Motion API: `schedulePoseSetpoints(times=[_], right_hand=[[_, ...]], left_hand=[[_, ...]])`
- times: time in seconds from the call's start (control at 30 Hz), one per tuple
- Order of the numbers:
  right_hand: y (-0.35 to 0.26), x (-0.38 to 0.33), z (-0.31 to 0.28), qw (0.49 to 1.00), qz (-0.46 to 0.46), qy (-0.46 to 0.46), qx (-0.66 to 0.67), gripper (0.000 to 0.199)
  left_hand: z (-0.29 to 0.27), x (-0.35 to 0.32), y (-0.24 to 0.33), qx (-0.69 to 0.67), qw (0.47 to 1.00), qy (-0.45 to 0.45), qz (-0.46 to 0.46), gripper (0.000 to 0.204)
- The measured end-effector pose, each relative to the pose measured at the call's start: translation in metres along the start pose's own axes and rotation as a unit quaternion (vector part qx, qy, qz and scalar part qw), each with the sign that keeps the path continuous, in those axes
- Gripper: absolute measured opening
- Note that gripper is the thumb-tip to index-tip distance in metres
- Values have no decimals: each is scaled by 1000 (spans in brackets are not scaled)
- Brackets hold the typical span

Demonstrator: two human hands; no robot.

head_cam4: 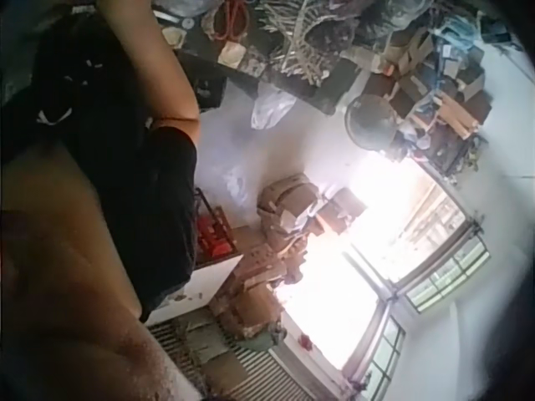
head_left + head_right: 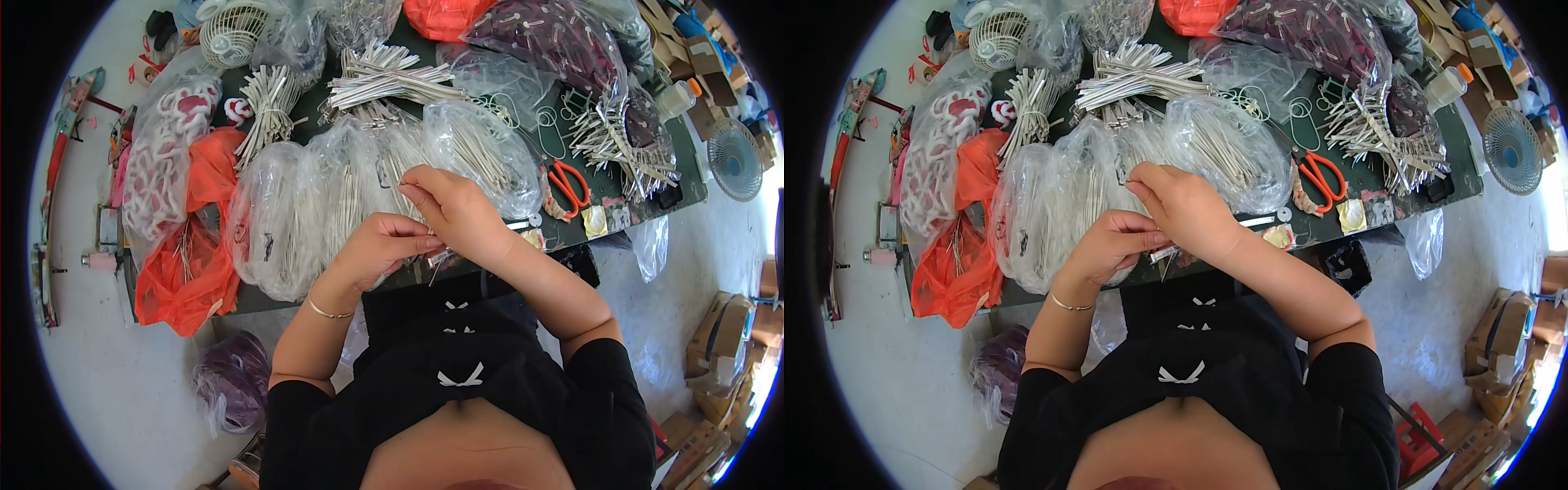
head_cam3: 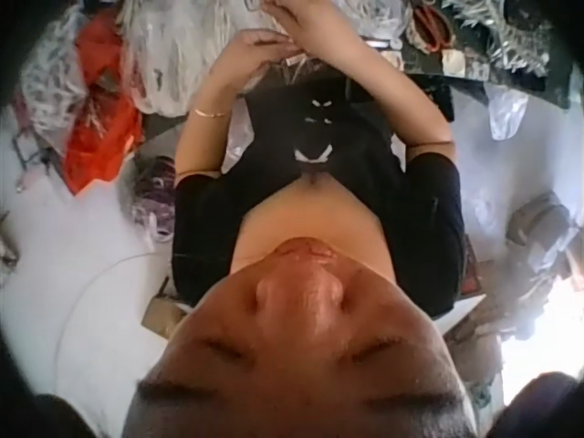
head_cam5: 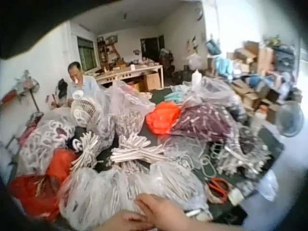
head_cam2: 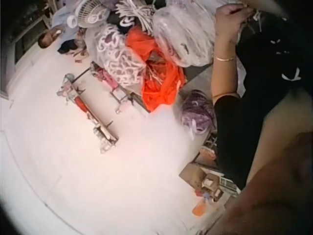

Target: Assembling small white and silver decorative star or cross-shaped items from components on a workbench.

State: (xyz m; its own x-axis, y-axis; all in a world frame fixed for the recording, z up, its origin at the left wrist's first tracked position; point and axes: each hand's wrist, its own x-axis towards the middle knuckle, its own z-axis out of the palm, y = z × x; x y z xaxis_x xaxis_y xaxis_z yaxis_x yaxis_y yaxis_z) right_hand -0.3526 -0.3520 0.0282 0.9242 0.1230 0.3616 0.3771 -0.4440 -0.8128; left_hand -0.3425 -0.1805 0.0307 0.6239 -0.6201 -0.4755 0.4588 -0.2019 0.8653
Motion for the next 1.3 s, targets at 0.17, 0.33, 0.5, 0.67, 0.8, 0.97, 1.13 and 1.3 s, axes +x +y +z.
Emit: schedulePoseSetpoints(times=[0.17, 0.33, 0.5, 0.67, 0.8, 0.97, 1.13, 1.3], right_hand=[[-3, 0, -4, 1000, 16, -20, 15, 12], [-2, -1, -6, 1000, 17, -22, 4, 14], [11, -9, -33, 911, 224, -154, 309, 26], [25, -25, -42, 888, 211, -211, 351, 27], [18, -26, -42, 894, 228, -173, 344, 19], [11, -27, -44, 910, 220, -160, 312, 17], [9, -27, -44, 905, 222, -160, 327, 17], [11, -28, -44, 896, 228, -156, 348, 18]], left_hand=[[7, -2, 14, -12, 1000, 20, 18, 18], [6, 1, 11, 30, 999, 10, 42, 15], [2, -3, -1, -111, 990, 48, 69, 11], [-3, -4, -12, -139, 984, 60, 89, 14], [2, -5, -14, -164, 969, 87, 160, 14], [5, -6, -18, -64, 970, 128, 195, 14], [10, -8, -17, -27, 975, 125, 182, 13], [15, -7, -18, -29, 970, 141, 197, 10]])
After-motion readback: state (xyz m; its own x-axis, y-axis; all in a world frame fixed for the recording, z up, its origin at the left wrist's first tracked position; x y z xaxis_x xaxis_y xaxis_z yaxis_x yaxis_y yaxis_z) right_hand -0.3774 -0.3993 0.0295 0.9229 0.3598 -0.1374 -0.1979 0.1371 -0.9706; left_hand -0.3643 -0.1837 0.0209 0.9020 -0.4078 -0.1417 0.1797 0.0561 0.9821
